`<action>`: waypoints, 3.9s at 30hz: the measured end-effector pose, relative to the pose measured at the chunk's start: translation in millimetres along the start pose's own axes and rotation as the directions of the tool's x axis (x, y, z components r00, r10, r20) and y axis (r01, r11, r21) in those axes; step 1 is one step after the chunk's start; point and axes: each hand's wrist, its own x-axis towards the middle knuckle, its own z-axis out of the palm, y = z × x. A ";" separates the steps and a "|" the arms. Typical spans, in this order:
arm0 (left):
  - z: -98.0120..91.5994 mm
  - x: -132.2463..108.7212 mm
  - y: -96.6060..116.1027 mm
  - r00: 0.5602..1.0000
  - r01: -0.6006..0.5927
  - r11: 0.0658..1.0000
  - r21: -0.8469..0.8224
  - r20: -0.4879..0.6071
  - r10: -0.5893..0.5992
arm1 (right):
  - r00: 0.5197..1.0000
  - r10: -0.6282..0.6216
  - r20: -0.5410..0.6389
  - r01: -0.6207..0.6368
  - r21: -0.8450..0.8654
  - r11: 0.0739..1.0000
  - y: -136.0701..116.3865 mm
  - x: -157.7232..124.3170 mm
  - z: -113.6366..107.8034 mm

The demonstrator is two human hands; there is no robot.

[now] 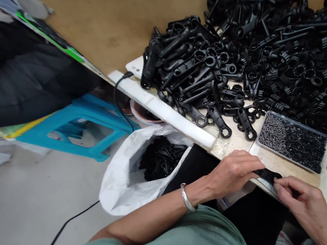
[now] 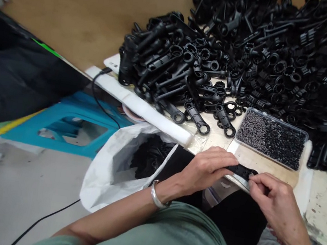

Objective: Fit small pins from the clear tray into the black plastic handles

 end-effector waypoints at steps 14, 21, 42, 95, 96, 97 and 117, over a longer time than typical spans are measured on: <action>-37.0 24.5 -7.1 0.999 -0.038 0.968 0.248 0.005 0.038 | 0.969 -0.019 -0.248 0.000 -0.077 0.997 14.1 -0.4 -27.7; -40.8 51.0 -23.4 0.985 -0.074 0.771 0.633 0.167 -0.042 | 0.908 -0.203 -0.368 0.033 -0.419 0.907 13.2 37.0 -43.7; -3.3 110.4 -14.4 0.872 -0.263 0.879 0.397 0.487 0.041 | 0.941 -0.237 -0.244 0.073 -0.535 0.841 0.0 72.9 -35.1; 10.8 74.6 24.8 0.771 0.386 0.080 -0.919 0.273 -0.575 | 0.849 0.200 -0.489 0.282 0.740 0.611 -30.5 34.7 22.1; 11.3 73.8 25.0 0.772 0.383 0.091 -0.919 0.264 -0.578 | 0.835 0.203 -0.511 0.284 0.718 0.636 -29.2 33.5 22.4; 11.7 73.3 25.2 0.775 0.380 0.104 -0.919 0.256 -0.578 | 0.821 0.201 -0.534 0.283 0.687 0.669 -28.1 31.7 22.6; 2.9 63.1 22.9 0.903 0.372 0.534 -0.759 0.164 -0.397 | 0.639 -0.509 -0.577 0.288 -0.434 0.854 -28.0 10.9 7.0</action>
